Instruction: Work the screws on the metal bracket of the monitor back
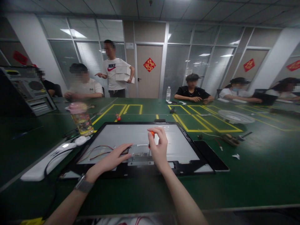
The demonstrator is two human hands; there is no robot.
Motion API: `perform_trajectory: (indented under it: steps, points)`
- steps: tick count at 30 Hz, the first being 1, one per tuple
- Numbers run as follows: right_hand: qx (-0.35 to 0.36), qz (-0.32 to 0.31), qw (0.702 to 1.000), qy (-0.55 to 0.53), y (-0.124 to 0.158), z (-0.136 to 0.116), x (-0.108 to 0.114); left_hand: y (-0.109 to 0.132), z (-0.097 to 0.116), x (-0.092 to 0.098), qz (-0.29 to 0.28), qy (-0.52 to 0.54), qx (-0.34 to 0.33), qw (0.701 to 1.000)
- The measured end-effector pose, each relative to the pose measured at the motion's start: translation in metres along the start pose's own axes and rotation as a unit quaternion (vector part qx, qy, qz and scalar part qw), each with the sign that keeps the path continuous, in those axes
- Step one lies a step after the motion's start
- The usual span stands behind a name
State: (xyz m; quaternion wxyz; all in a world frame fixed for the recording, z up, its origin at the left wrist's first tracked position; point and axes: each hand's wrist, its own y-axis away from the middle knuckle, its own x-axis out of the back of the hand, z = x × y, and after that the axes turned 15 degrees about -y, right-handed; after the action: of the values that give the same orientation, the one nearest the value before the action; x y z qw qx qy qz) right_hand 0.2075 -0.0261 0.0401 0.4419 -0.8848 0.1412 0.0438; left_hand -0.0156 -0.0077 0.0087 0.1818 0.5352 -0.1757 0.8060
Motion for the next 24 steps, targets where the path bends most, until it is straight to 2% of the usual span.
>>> perform_trajectory:
  steps: [4, 13, 20, 24]
  points:
    - [0.028, 0.024, 0.999, -0.001, -0.0011, -0.0007, -0.0014, -0.0002, 0.0012, 0.0003, -0.003, -0.005, 0.004, 1.0]
    - [-0.045, 0.025, 0.998, -0.03, -0.0004, 0.0014, 0.0009, 0.0001, -0.0011, -0.0008, -0.011, 0.004, 0.003, 1.0]
    - [0.015, 0.019, 1.0, -0.013, -0.0014, 0.0005, 0.0011, -0.0005, -0.001, -0.0014, -0.011, 0.003, 0.002, 1.0]
    - [0.009, 0.018, 1.0, -0.018, -0.0009, 0.0009, -0.0002, -0.0002, -0.0008, -0.001, -0.01, 0.006, 0.005, 1.0]
